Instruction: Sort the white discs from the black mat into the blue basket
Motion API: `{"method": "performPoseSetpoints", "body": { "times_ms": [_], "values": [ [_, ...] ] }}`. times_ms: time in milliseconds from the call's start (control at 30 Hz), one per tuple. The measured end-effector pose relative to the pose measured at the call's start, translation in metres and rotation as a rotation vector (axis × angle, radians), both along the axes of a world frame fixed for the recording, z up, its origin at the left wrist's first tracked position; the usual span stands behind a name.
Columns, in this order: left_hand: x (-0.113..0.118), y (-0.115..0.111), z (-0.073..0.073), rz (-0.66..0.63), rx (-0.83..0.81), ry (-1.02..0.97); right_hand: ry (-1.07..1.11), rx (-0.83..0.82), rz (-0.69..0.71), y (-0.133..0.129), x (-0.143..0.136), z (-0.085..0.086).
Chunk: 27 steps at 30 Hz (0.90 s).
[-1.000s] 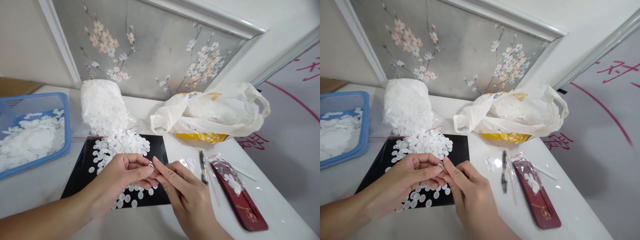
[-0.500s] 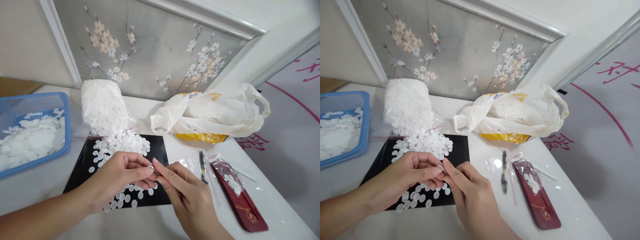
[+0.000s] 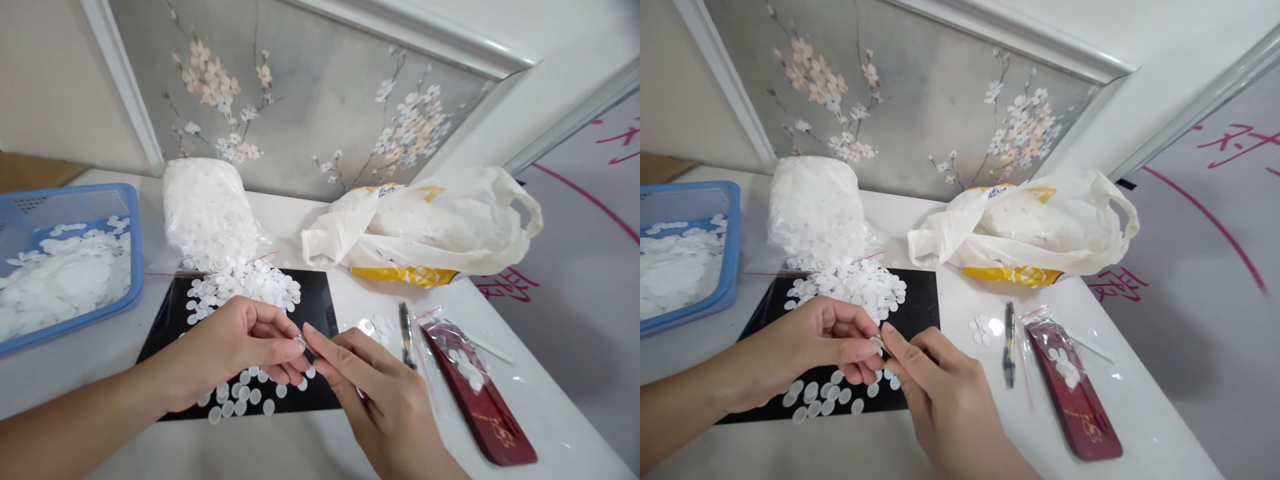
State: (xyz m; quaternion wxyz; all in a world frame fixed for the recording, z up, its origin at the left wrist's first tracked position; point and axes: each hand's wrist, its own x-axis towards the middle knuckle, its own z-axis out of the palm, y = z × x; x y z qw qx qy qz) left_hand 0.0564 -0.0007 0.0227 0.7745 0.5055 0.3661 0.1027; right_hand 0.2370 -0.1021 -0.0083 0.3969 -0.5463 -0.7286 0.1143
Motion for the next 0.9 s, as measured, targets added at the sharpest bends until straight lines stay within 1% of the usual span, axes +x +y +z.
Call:
{"method": "performPoseSetpoints", "body": {
  "times_ms": [267,367,467,567,700,900],
  "values": [
    [-0.0031,0.0058,0.0044,-0.091,-0.008,0.024,-0.018,0.014,0.035,-0.0003,0.0002,0.002],
    [-0.0038,0.0062,0.0055,-0.088,-0.033,0.023,0.002,-0.005,0.033,0.0005,0.0006,0.0033],
    [-0.0046,0.0065,0.0053,-0.07,-0.032,0.018,0.035,-0.013,0.007,0.0016,0.0014,0.006],
    [-0.0053,0.0073,0.0045,-0.061,-0.028,0.016,0.044,-0.019,0.016,0.0018,0.0019,0.0077],
    [-0.0057,0.0081,0.0042,-0.069,-0.031,0.014,0.022,-0.036,0.039,-0.0001,0.0013,0.0049],
    [-0.0053,0.0067,0.0052,-0.096,-0.001,0.033,0.011,0.017,0.05,-0.0011,-0.0003,0.0017]
  ]
}}
